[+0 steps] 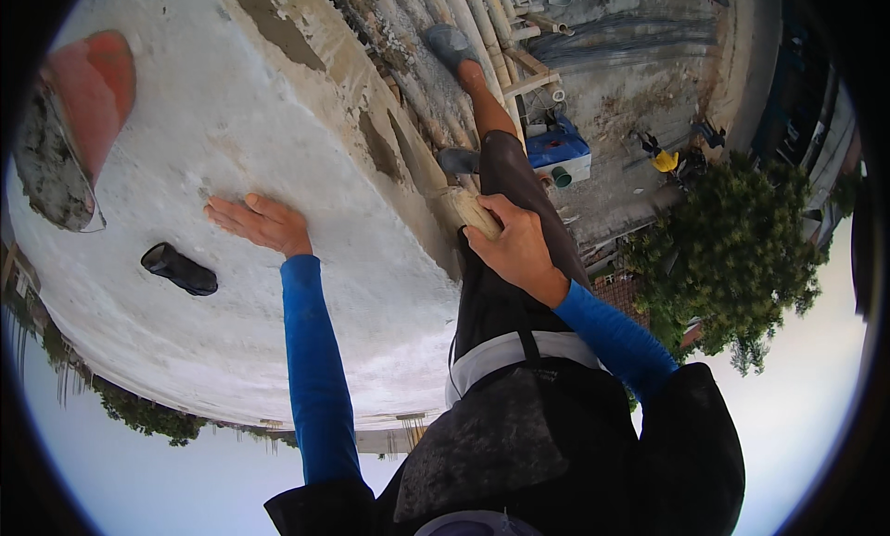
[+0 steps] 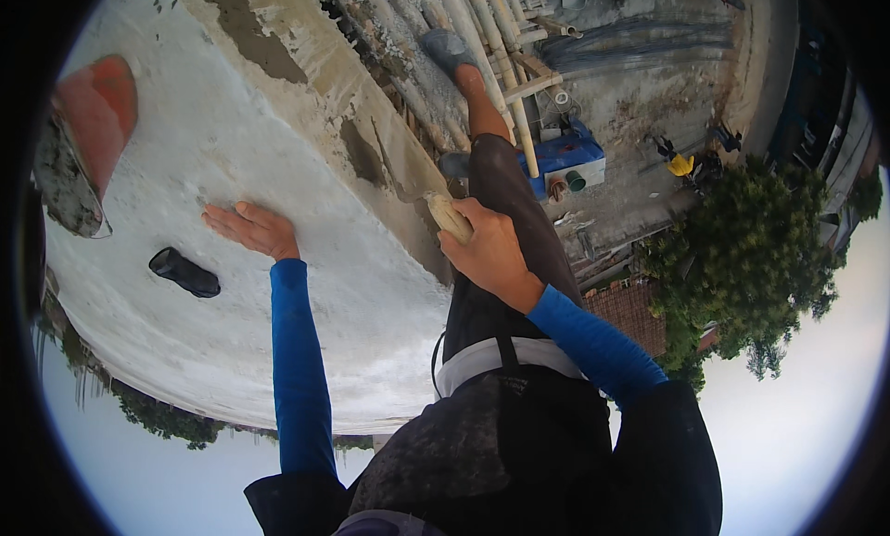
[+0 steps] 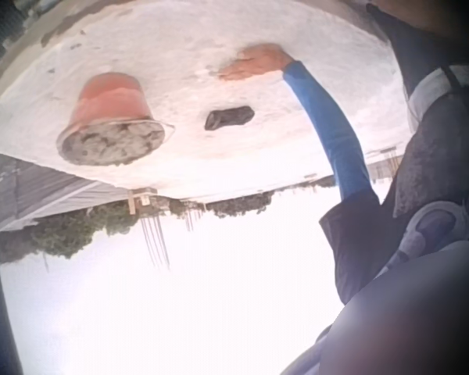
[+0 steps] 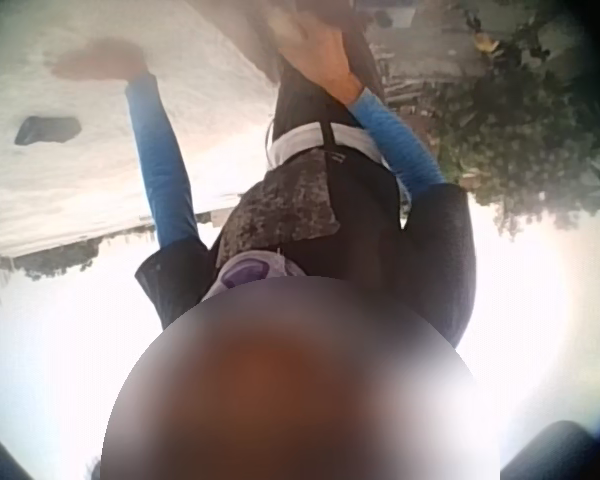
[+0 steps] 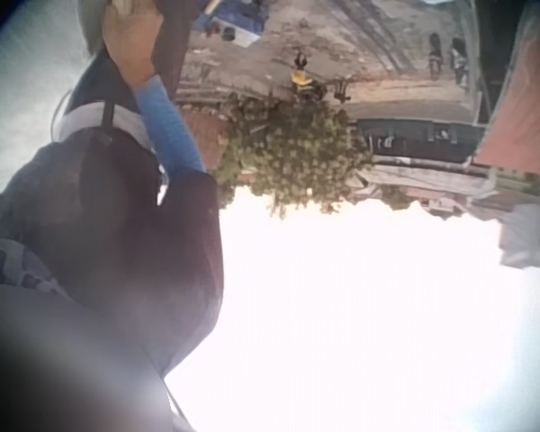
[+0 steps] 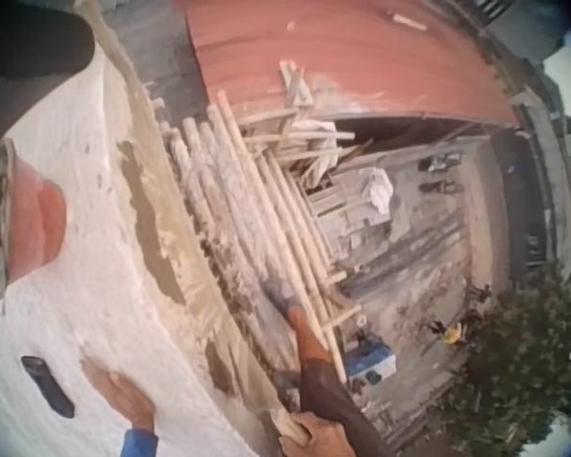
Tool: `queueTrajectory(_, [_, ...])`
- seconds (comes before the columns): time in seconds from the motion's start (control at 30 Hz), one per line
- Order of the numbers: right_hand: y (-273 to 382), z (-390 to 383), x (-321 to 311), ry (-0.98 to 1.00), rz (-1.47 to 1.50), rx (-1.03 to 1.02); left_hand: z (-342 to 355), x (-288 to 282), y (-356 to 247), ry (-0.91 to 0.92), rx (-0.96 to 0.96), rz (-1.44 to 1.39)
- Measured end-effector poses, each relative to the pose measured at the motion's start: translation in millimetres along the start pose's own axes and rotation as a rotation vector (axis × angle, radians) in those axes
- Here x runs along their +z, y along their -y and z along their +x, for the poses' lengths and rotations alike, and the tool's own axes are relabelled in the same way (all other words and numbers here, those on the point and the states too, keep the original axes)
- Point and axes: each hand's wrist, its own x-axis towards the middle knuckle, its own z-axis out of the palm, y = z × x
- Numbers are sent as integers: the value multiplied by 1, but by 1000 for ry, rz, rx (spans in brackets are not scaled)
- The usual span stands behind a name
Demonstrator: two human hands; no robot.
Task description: The person scoops cement from a bucket using a trowel and applies it to a concrete floor, smoothing the surface in several small patches. The person repeatedly returns to the bucket to gather more cement and continues spreading it across the floor.
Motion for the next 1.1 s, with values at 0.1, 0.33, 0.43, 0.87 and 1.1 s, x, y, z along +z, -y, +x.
queueTrajectory(0.1, [18, -24, 18, 48, -98, -64, -1, -1, 1, 11, 2, 20])
queueTrajectory(0.33, [35, -24, -5, -83, 30, -193, 1, 0, 1, 15, -15, 6])
queueTrajectory(0.43, [27, 22, 1, -81, -51, -122, 1, 0, 0, 17, -15, 15])
queueTrajectory(0.87, [127, 2, -87, 111, -2, -296, -4, -3, -3, 35, -83, -19])
queueTrajectory(1.1, [230, 61, -121, 134, -24, -248, -6, -4, -8, 15, -107, -101])
